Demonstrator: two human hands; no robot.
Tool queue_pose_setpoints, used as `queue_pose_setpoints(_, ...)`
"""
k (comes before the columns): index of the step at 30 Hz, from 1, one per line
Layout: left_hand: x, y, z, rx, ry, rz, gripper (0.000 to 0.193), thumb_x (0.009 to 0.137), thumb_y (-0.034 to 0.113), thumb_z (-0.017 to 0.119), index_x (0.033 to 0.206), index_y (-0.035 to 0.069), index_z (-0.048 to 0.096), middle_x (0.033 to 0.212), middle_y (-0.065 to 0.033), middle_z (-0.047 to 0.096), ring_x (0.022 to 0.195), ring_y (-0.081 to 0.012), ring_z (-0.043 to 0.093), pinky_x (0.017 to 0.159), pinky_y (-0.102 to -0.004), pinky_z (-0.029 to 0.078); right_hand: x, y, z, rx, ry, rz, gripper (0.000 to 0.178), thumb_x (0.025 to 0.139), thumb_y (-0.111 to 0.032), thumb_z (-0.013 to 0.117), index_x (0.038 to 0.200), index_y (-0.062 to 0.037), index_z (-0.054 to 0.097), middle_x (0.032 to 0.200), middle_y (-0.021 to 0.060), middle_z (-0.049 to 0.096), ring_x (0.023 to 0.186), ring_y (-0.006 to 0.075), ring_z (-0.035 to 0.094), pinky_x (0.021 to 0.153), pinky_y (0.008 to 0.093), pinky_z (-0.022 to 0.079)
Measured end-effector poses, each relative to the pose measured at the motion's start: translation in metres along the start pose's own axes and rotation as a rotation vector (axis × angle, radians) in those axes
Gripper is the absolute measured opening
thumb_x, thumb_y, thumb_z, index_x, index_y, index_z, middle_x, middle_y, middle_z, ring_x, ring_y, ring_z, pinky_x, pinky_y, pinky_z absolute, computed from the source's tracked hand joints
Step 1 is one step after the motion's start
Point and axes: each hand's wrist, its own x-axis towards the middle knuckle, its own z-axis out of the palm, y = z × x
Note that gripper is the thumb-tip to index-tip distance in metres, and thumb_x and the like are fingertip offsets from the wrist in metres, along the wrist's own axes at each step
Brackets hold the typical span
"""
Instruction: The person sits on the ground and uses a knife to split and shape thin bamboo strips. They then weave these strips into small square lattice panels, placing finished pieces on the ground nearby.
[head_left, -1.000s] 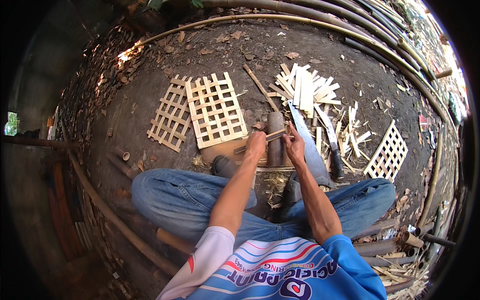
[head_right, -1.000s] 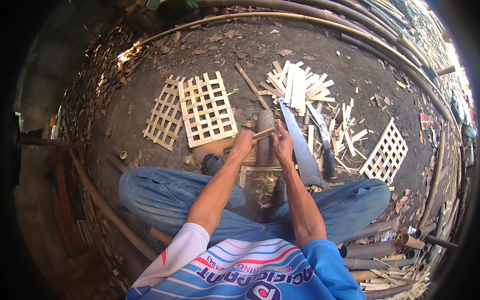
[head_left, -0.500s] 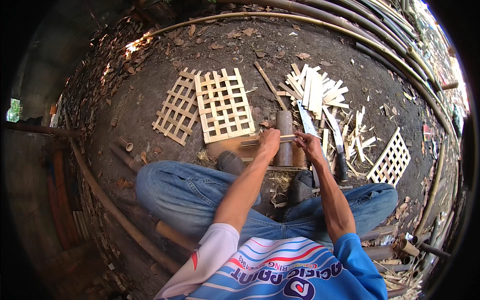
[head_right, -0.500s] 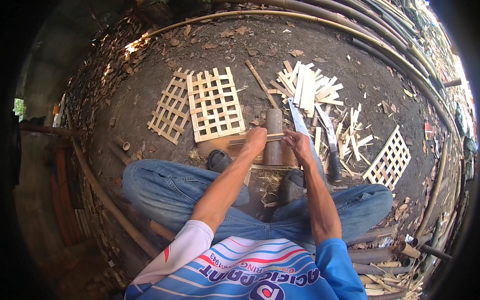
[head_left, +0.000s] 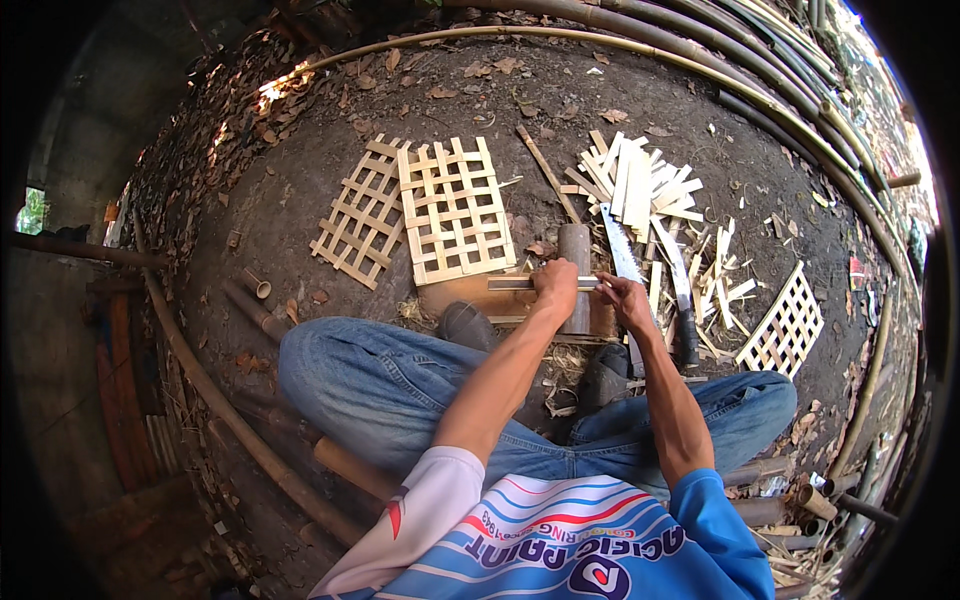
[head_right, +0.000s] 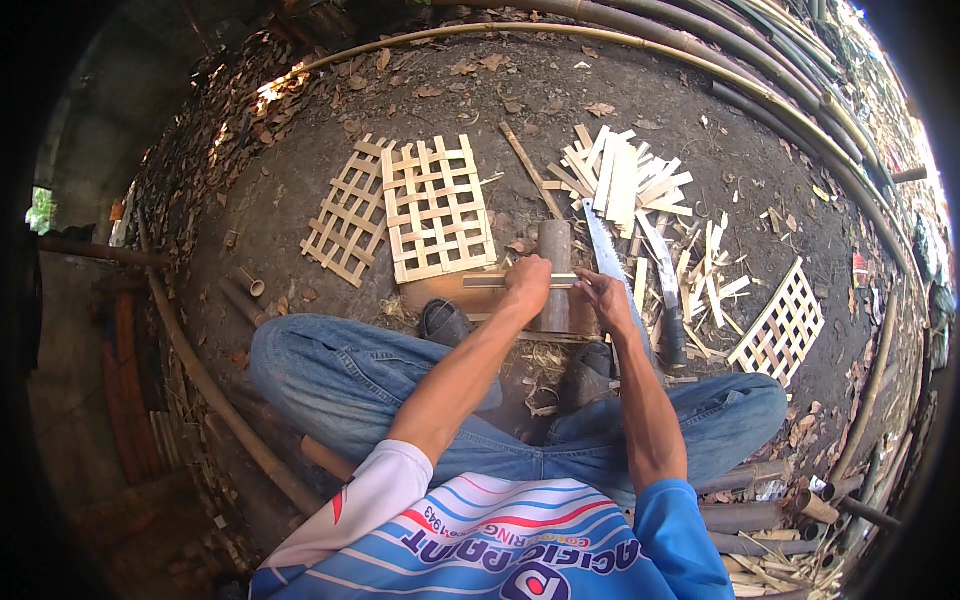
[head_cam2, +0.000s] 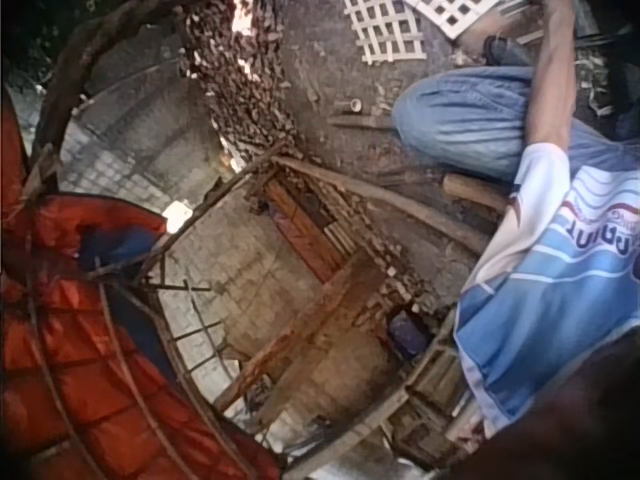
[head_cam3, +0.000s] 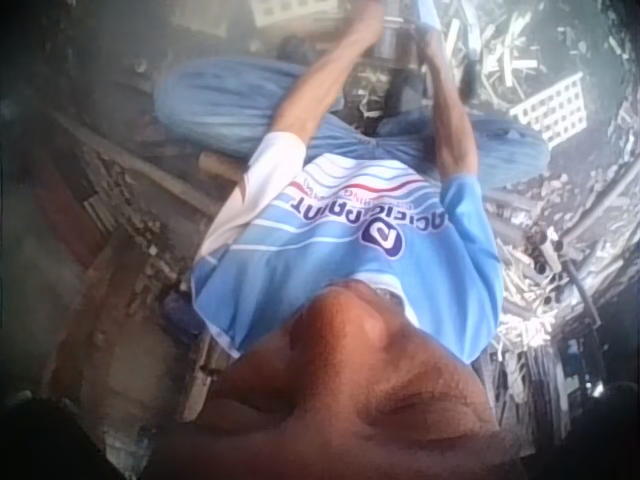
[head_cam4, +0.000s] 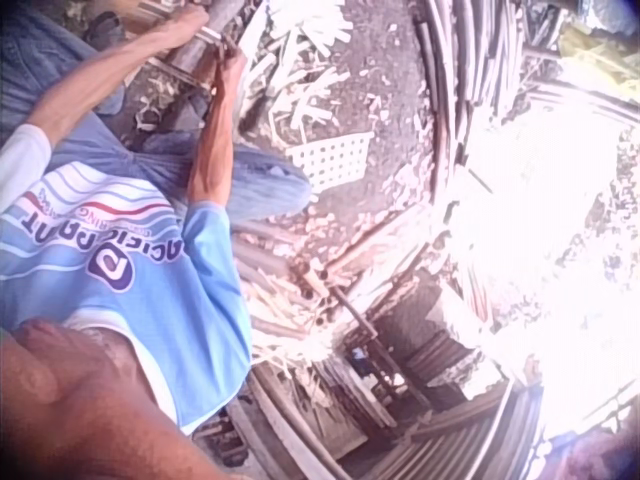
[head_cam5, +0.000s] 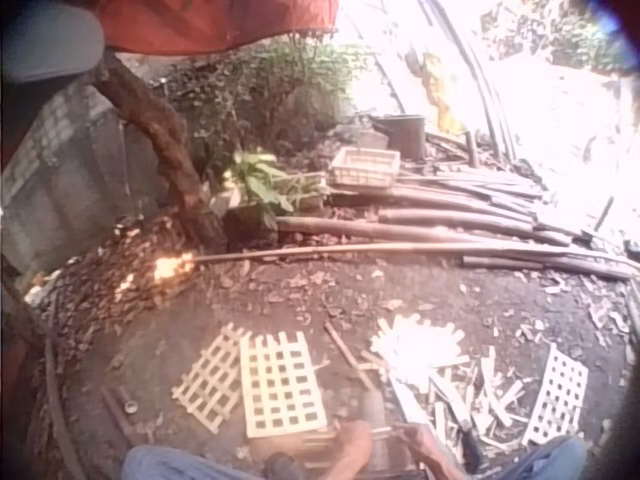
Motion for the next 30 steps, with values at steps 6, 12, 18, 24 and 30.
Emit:
queue_pose_setpoints(6,-0.001,0.003,0.000,0.006,-0.006,0.009,0.021,0.093,0.008,0.058,0.103,0.009,0.076,0.110,-0.0096,0.072,0.104,-0.0293,0.070,0.080,-0.0420,0.058,0.000,0.002,-0.001,-0.026,-0.021,-0.009,0.031,0.095,-0.017,0.066,0.122,-0.0018,0.067,0.083,0.0069,0.072,0.074,0.0106,0.066,0.069,0.0287,0.055)
queue_pose_setpoints(12,-0.002,0.007,-0.004,0.030,-0.038,-0.017,0.019,0.091,0.007,0.061,0.104,0.009,0.075,0.111,-0.0092,0.072,0.105,-0.0280,0.069,0.080,-0.0407,0.059,0.001,0.007,-0.001,-0.003,-0.026,0.046,0.032,0.093,-0.018,0.069,0.122,-0.0031,0.067,0.099,0.0114,0.072,0.081,0.0137,0.068,0.073,0.0299,0.055)
queue_pose_setpoints(18,-0.015,0.018,-0.016,0.046,-0.072,-0.008,0.021,0.088,0.007,0.064,0.107,0.009,0.075,0.111,-0.0100,0.072,0.106,-0.0283,0.069,0.082,-0.0399,0.059,-0.009,-0.025,-0.001,-0.556,0.068,-0.357,0.047,0.087,-0.030,0.073,0.129,-0.0136,0.063,0.138,0.0168,0.053,0.122,0.0355,0.053,0.097,0.0463,0.046)
queue_pose_setpoints(24,-0.015,0.022,-0.010,0.051,-0.063,0.009,0.019,0.087,0.012,0.067,0.104,0.009,0.075,0.110,-0.0098,0.072,0.105,-0.0276,0.070,0.082,-0.0388,0.059,-0.008,-0.029,0.007,-0.504,-0.108,-0.339,0.033,0.083,-0.019,0.071,0.114,-0.0096,0.067,0.118,0.0145,0.060,0.111,0.0343,0.056,0.088,0.0470,0.046)
queue_pose_setpoints(30,-0.017,0.022,-0.012,0.062,-0.046,0.096,0.016,0.086,0.012,0.066,0.099,0.010,0.076,0.109,-0.0112,0.072,0.101,-0.0280,0.070,0.078,-0.0378,0.059,-0.005,-0.024,0.007,-0.299,-0.118,-0.461,0.023,0.085,-0.018,0.072,0.105,-0.0073,0.069,0.092,0.0147,0.061,0.088,0.0346,0.057,0.077,0.0438,0.046)
